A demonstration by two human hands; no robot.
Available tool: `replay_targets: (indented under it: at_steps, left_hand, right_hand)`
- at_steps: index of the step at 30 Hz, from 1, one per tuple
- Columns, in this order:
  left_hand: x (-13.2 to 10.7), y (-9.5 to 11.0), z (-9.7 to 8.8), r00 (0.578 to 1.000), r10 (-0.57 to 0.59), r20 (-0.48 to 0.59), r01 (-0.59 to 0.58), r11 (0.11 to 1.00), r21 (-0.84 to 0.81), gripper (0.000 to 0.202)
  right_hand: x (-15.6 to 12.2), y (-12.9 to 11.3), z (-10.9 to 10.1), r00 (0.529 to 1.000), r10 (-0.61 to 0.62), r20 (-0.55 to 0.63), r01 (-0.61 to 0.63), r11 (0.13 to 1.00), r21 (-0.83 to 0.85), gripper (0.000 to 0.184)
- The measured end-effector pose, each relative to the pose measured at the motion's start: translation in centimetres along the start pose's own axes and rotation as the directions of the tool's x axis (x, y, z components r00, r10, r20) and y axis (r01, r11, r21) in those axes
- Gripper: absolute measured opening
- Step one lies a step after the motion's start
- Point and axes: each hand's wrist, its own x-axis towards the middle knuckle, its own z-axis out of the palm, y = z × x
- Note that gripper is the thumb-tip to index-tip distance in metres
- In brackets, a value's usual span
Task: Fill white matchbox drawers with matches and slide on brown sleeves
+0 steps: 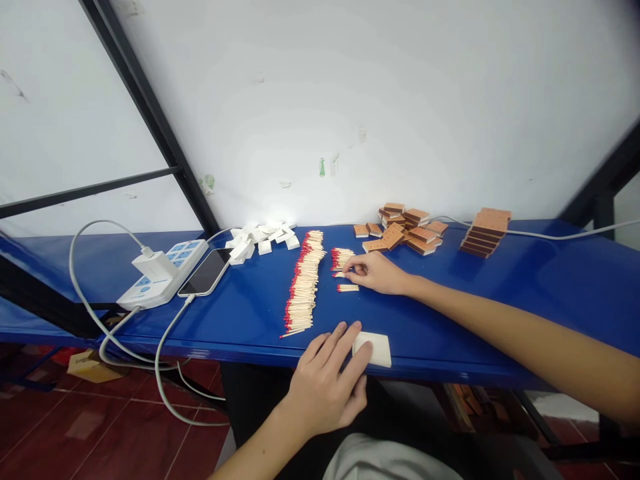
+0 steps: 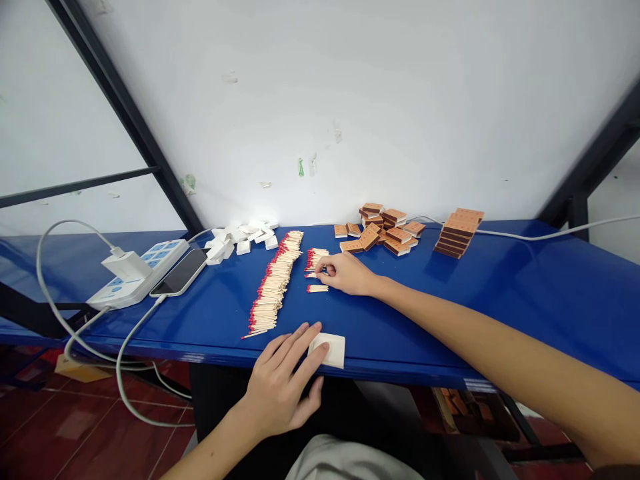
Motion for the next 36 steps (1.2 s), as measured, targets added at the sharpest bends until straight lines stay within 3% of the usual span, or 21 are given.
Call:
replay_targets:
  at_steps: [15, 36]
  left_hand:
    - [0.03, -0.01, -0.04, 1.0, -0.004, 0.008, 0.004, 1.0, -0.007, 0.042]
    - [0.06, -0.02, -0.03, 1.0, -0.005, 0.009, 0.005, 1.0, -0.002, 0.042]
  right_hand:
    - [0.09, -0.21, -0.17, 1.0, 0.012, 0.019, -0.012, 1.0, 0.01, 0.023]
    - [0.18, -0.49, -0.35, 0.997, 0.024, 0.067, -0.021, 0.999, -0.047, 0.009]
